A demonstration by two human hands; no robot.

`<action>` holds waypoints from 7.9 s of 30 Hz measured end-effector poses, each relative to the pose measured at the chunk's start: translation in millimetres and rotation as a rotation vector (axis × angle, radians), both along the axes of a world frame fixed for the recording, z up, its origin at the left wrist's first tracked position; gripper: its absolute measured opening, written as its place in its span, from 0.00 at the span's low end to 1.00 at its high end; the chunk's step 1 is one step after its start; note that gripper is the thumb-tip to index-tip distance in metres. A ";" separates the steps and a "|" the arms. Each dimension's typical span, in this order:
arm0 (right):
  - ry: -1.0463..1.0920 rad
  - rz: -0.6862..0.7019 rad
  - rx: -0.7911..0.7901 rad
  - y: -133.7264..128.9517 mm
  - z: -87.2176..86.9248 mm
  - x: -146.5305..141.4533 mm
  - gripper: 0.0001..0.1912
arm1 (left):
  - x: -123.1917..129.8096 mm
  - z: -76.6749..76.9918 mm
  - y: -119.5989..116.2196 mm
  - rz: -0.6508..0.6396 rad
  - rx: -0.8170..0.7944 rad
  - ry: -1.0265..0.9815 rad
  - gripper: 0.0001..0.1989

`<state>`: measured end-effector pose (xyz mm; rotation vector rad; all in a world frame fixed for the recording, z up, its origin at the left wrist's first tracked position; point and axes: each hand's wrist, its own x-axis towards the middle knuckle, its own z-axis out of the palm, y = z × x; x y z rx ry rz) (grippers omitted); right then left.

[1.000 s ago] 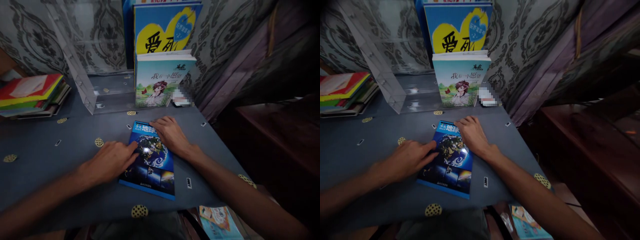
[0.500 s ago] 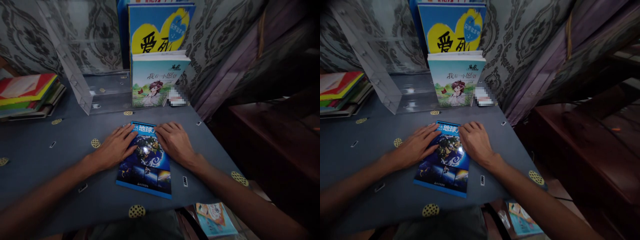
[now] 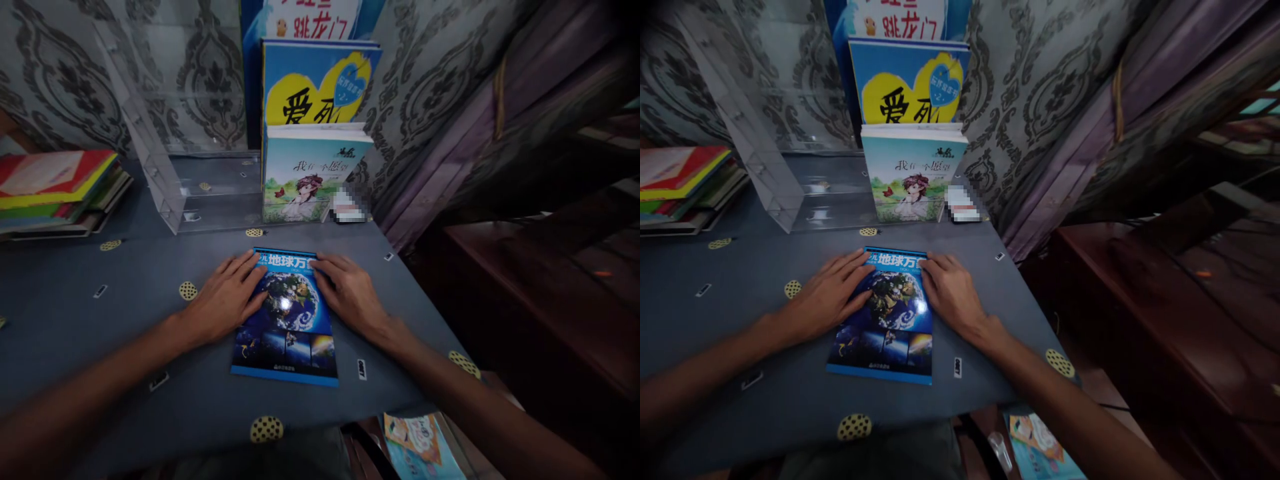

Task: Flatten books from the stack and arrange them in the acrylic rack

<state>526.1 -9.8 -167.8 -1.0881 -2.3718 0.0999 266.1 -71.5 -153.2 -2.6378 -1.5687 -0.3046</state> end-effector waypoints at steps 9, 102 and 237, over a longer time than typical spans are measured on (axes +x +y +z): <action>0.088 0.134 -0.101 35.8 -0.1 -20.0 0.17 | -11.3 -0.5 9.4 0.106 0.043 0.001 0.21; 0.723 0.151 -0.540 -0.3 23.0 -35.9 0.19 | 24.2 34.4 1.0 0.098 -0.043 0.233 0.19; 0.256 0.748 -1.045 -9.8 23.5 -16.8 0.11 | 44.8 47.6 -43.6 -0.159 -0.110 0.241 0.17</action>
